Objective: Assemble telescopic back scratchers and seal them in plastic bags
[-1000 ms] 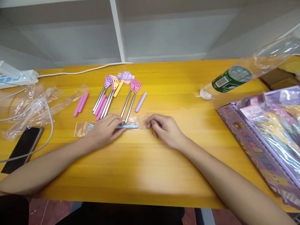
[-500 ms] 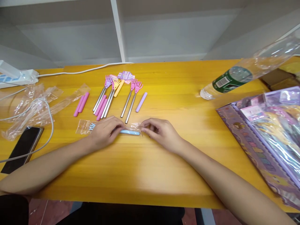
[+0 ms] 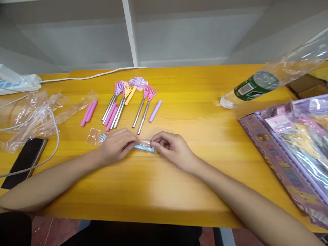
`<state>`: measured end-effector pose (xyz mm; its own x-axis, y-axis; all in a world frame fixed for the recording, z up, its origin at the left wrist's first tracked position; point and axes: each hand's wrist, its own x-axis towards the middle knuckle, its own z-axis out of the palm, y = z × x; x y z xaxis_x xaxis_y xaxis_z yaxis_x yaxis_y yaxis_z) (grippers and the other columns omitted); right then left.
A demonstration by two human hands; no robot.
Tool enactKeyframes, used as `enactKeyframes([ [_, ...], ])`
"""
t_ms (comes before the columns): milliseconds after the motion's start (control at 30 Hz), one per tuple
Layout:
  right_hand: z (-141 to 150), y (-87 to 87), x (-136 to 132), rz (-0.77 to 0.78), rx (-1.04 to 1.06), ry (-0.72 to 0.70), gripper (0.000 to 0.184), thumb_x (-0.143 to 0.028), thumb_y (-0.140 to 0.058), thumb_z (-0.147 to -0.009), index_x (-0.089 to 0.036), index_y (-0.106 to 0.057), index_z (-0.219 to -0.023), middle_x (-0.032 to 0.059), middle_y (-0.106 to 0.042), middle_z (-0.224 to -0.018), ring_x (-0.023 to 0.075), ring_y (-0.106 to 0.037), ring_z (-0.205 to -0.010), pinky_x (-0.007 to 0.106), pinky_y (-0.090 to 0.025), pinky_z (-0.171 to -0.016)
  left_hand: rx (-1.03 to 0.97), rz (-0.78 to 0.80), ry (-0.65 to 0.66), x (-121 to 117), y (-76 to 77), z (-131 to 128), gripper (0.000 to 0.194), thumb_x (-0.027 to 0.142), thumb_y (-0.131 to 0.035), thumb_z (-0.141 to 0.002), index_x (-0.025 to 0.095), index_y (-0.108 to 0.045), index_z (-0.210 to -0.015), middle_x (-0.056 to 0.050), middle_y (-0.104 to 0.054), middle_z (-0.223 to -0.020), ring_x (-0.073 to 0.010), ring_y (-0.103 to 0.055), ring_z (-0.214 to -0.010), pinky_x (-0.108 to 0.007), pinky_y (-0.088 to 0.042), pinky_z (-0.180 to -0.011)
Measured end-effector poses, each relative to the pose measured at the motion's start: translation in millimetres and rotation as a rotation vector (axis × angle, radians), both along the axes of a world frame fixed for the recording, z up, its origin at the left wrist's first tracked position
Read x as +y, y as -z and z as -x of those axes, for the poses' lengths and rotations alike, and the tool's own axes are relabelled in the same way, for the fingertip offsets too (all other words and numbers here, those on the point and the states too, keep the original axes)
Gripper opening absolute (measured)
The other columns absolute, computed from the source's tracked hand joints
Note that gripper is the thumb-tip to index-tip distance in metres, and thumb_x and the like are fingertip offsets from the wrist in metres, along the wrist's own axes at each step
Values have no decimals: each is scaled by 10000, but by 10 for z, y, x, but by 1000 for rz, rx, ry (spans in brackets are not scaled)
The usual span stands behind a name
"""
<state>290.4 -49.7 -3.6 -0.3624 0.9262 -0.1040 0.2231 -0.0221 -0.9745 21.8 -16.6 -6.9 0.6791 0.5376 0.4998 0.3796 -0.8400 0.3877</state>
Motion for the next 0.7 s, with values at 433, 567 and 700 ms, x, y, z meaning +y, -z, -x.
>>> enactKeyframes([
  [433, 64, -5, -38, -87, 5, 53, 333, -478, -701, -1022, -172, -692, -890, 29, -701, -719, 127, -646, -482, 234, -510, -452, 198, -131, 95, -76, -78, -33, 454, 276, -630, -1012, 330, -566, -1458, -114, -677, -1268, -249, -678, -1044, -402, -573, -866],
  [567, 81, -18, -60, -92, 34, 61, 313, -472, -688, -1038, -179, -711, -930, 8, -678, -669, 124, -618, -486, 249, -514, -486, 253, -112, 80, -96, -72, -38, 392, 358, -639, -1025, 286, -617, -1410, -126, -688, -1271, -261, -674, -1058, -410, -576, -863],
  [700, 102, -18, -70, -52, 112, 49, 312, -468, -668, -1057, -182, -716, -940, -20, -632, -599, 120, -593, -497, 251, -514, -521, 202, -99, 89, -90, -68, -50, 442, 363, -627, -1043, 235, -565, -1461, -121, -729, -1224, -246, -685, -998, -394, -576, -836],
])
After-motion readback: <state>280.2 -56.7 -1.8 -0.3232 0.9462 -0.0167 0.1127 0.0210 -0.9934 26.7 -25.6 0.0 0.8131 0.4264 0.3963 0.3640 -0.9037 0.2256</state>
